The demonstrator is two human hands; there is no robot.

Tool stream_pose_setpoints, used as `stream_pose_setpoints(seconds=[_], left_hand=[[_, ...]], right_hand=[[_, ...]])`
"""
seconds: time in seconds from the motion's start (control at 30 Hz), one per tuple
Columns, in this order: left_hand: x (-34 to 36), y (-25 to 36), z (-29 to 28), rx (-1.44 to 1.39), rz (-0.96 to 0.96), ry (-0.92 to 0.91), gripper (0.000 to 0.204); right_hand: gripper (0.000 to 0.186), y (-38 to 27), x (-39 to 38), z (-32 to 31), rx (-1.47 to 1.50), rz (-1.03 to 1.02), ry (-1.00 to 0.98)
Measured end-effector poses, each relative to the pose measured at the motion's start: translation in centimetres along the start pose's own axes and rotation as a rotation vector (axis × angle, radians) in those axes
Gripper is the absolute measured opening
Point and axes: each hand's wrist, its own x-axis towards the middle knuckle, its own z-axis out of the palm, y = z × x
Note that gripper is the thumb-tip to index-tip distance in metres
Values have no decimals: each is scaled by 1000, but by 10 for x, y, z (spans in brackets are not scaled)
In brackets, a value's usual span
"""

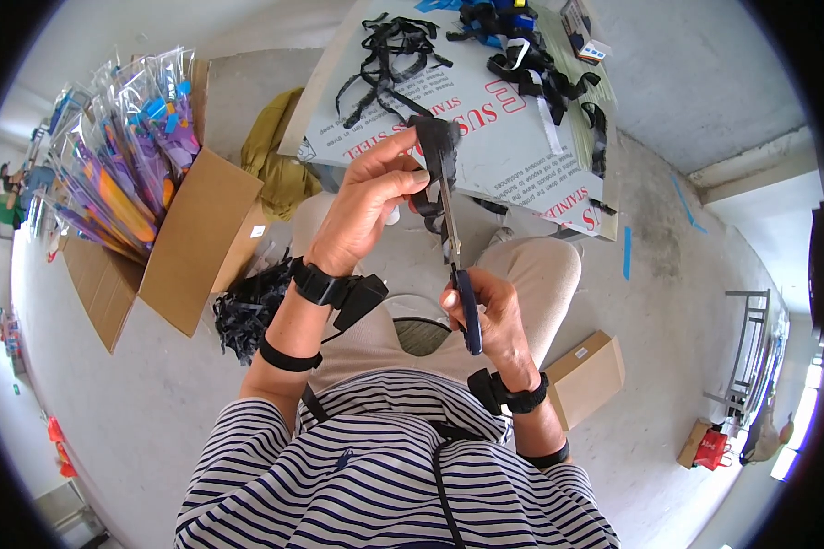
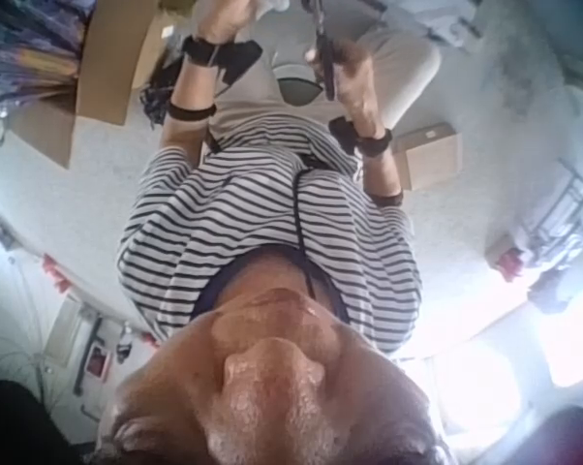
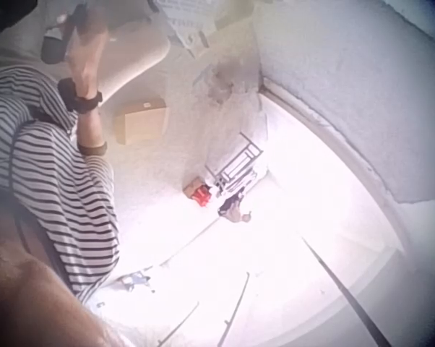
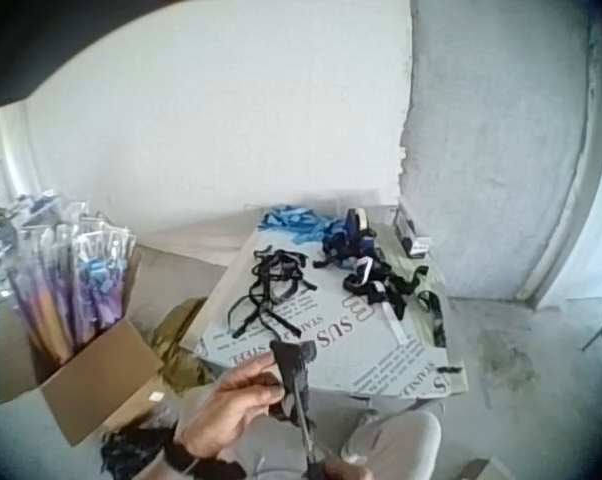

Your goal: Trimming excess material and loose threads from black nylon straps using a pair of scissors.

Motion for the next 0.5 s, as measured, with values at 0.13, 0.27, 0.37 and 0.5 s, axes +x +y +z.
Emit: stream_pose_setpoints(seconds=[0.13, 0.27, 0.37, 0.5], left_hand=[[-1, -3, -3, -104, -1, 30, 54], [-2, -3, 1, -160, -1, 28, 55], [-1, -7, -1, -156, -20, 4, 54], [-7, -2, 5, -102, -81, -21, 56]], right_hand=[[52, 7, -1, -1, -91, -80, -30], [58, 3, -4, 1, -81, -88, -51], [61, 2, -3, 2, -92, -80, -60], [42, -8, -1, 2, -44, -47, -21]])
